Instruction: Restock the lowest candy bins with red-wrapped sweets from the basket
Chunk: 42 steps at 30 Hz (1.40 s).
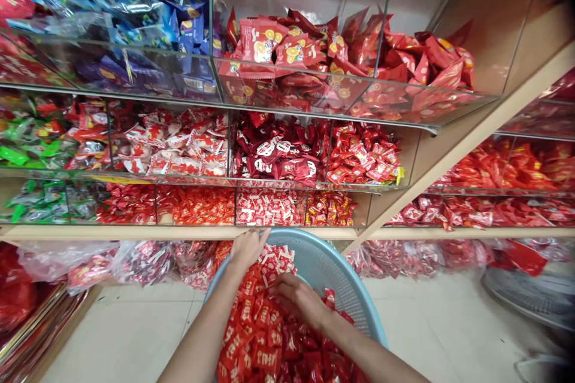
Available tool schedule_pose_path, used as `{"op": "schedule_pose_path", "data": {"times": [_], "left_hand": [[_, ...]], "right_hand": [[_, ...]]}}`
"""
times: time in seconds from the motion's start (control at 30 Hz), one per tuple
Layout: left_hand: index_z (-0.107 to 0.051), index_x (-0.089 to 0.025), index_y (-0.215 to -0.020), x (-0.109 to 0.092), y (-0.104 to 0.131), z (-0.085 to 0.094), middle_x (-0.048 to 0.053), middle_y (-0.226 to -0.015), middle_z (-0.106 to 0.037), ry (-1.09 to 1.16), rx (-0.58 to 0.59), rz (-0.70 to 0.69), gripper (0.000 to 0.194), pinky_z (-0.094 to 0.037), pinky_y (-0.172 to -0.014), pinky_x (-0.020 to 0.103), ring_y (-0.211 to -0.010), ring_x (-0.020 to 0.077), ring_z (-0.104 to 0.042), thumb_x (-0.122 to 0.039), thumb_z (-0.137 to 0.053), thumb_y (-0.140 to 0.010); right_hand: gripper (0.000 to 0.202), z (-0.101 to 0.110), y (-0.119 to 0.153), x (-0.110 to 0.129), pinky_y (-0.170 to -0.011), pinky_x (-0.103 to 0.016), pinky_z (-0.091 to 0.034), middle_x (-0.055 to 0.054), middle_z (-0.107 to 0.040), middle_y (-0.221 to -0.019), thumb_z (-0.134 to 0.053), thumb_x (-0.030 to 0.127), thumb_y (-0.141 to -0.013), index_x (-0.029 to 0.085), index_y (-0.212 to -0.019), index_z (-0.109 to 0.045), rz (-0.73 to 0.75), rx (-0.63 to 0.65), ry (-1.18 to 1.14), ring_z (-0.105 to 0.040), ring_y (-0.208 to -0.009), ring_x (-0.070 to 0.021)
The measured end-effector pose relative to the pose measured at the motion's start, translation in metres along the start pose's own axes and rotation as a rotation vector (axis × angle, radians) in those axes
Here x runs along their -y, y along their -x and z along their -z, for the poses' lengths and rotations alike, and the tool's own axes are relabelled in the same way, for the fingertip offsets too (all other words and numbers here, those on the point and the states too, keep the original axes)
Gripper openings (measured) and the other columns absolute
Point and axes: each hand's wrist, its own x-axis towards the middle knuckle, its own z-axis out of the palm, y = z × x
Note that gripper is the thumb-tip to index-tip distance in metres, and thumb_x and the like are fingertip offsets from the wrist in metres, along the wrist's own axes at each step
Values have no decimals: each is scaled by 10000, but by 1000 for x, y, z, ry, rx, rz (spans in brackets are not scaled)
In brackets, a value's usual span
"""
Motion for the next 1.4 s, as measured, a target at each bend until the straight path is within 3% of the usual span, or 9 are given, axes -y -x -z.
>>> {"op": "schedule_pose_path", "data": {"times": [0.2, 0.47, 0.77, 0.93, 1.07, 1.17, 1.23, 1.33, 1.4], "left_hand": [[-611, -147, -967, 0, -1, -1, 130, -890, -666, 9, 4, 8, 740, -418, -745, 328, -836, 230, -616, -602, -46, -824], [-614, -154, -956, 2, -2, -4, 126, -871, -669, 13, -7, -1, 757, -424, -723, 335, -816, 233, -616, -614, -29, -815], [-614, -142, -963, 3, -2, -4, 137, -889, -665, 12, -4, -1, 755, -418, -765, 327, -857, 228, -612, -613, -42, -818], [-615, -156, -955, 3, -3, -5, 130, -870, -669, 4, -2, -3, 763, -428, -729, 339, -823, 236, -618, -618, -25, -812], [-613, -162, -945, 3, -3, -4, 116, -863, -667, 3, -9, -15, 763, -431, -706, 325, -801, 227, -619, -614, -13, -813], [-613, -160, -927, 3, -3, -4, 113, -837, -667, 2, -9, -18, 774, -432, -686, 330, -782, 232, -621, -609, 7, -811], [-611, -158, -926, 3, -3, -4, 116, -839, -665, -1, -10, -18, 775, -431, -684, 332, -782, 234, -620, -606, 10, -812], [-607, -155, -939, 4, -3, -5, 124, -862, -663, -5, -14, -19, 764, -427, -703, 337, -801, 235, -618, -601, 1, -817], [-605, -154, -952, 4, -2, -6, 128, -882, -661, -8, -16, -19, 755, -424, -722, 337, -821, 231, -616, -596, -7, -822]], "right_hand": [[212, 3, -2, -13, -637, -263, -451, -18, -624, -768, -498, 384, -809, 205, -806, -612, -238, -151, -297, -566, -692, -149], [347, 12, -17, -51, -526, -260, -431, -12, -588, -586, -620, 498, -661, 158, -695, -558, -559, -522, -508, -527, -540, -136], [399, -11, -31, -66, -502, -269, -451, -12, -602, -559, -638, 541, -594, 161, -676, -550, -627, -482, -593, -559, -502, -146], [329, -3, -37, -58, -497, -227, -383, -3, -592, -574, -561, 495, -702, 167, -679, -561, -534, -436, -139, -516, -513, -126], [295, 28, -61, -42, -530, -224, -359, 2, -572, -618, -435, 435, -818, 175, -760, -560, -396, -419, 178, -492, -543, -118], [246, 51, -96, -32, -622, -234, -396, -37, -586, -797, -379, 353, -860, 176, -890, -547, -351, -360, 340, -532, -664, -129], [240, 60, -121, -30, -679, -258, -416, -83, -543, -1018, -425, 306, -842, 187, -1035, -504, -385, -294, 521, -537, -817, -159], [495, 63, -151, -33, -763, -333, -432, -129, -392, -1242, -595, 307, -738, 218, -1187, -407, -444, -150, 768, -420, -1080, -251], [617, 59, -163, -38, -785, -386, -437, -135, -318, -1303, -656, 335, -686, 246, -1225, -368, -503, -63, 850, -355, -1138, -283]]}}
